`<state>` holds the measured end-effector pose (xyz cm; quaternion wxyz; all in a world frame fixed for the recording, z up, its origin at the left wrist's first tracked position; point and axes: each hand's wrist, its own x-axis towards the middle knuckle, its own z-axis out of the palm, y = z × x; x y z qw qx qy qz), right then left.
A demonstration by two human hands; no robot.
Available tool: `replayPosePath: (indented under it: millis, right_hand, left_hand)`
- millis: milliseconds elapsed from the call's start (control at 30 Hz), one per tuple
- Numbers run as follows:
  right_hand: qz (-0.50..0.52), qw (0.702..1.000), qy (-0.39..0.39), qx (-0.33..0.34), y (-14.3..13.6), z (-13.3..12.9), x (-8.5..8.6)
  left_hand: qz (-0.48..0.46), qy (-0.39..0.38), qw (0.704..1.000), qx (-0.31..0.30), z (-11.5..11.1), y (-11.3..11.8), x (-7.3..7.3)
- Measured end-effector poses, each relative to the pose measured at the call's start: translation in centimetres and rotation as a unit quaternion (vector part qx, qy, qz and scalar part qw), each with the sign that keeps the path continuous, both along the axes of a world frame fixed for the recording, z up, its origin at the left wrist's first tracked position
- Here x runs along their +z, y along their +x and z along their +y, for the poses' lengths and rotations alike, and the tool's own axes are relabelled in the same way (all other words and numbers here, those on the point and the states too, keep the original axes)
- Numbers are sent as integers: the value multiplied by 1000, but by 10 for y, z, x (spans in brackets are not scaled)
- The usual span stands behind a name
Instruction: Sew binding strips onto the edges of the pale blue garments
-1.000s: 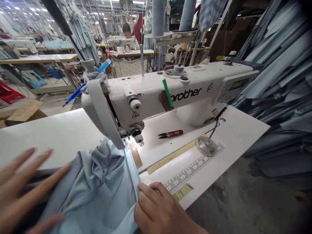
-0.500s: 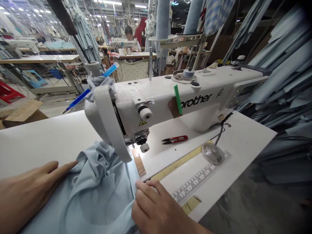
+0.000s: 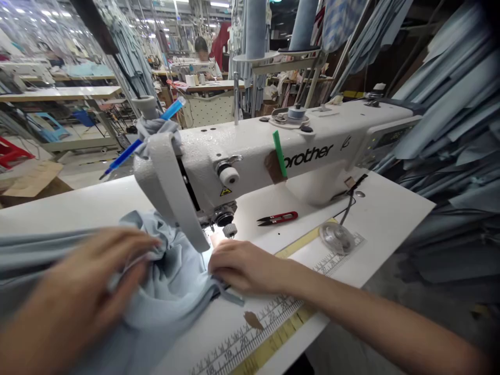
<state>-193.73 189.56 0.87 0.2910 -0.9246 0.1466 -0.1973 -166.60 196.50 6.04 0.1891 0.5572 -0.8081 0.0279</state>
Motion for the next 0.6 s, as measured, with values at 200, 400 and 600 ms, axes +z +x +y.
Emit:
replayPosePath:
  millis: [200,400,600]
  right_hand:
    - [-51,997,51,-9,-2,-6,-1]
    - [-76,996,42,-13,1,1,2]
    - [-66,997,8,-44,-11,10,3]
  left_hand:
    - [-83,64,990,-95,20,-41,-18]
    - [17,98,993,-65,22,-41,3]
    - [-53,-16,998,-20,40,-63,-24]
